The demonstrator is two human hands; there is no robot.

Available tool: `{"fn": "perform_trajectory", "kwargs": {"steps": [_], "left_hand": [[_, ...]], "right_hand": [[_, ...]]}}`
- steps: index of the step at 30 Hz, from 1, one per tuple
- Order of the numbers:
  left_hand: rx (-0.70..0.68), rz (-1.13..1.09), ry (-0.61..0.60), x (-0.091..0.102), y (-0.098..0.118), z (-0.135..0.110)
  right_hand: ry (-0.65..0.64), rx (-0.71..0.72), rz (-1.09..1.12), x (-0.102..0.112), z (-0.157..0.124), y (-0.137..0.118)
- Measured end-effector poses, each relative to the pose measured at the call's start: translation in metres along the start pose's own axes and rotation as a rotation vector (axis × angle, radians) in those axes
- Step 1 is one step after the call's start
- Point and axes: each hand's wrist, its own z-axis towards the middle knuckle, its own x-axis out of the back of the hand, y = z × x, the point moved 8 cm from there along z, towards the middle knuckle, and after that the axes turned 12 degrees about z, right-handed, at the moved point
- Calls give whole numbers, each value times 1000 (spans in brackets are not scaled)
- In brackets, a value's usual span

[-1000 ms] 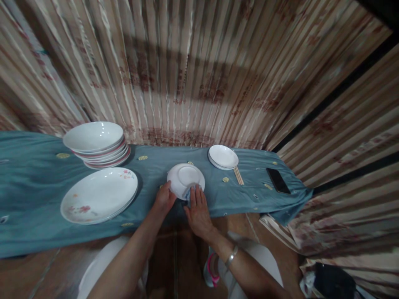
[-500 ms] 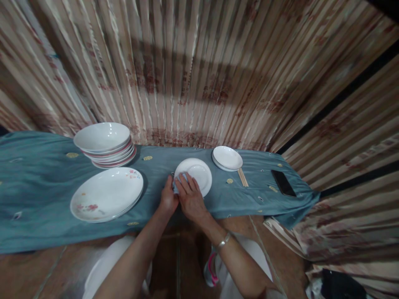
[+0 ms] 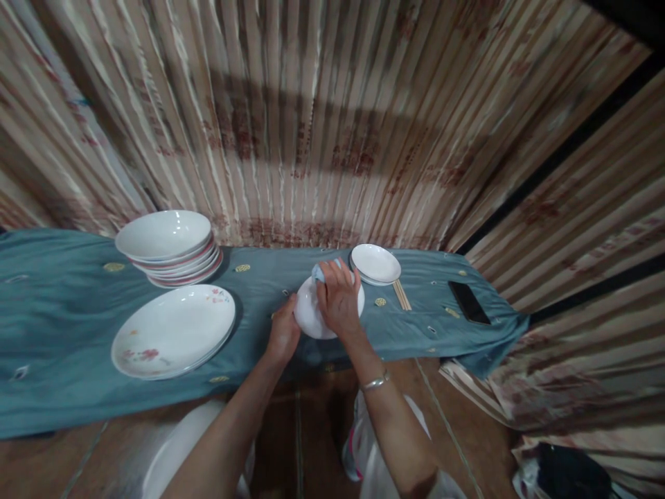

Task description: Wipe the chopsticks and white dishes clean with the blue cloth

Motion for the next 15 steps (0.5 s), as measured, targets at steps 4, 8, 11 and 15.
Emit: {"fn": "perform_trajectory", "kwargs": {"steps": [4, 8, 11, 15], "left_hand": [[-8, 18, 7, 5, -3, 4], [-7, 5, 26, 9, -2, 4], [1, -6, 42, 12, -3, 5], [46, -26, 92, 22, -9, 11]], "right_hand": [[71, -107, 59, 10, -3, 26], [114, -221, 145, 10, -11, 55], [137, -271, 200, 7, -20, 74], [140, -334, 267, -8, -34, 94]]}}
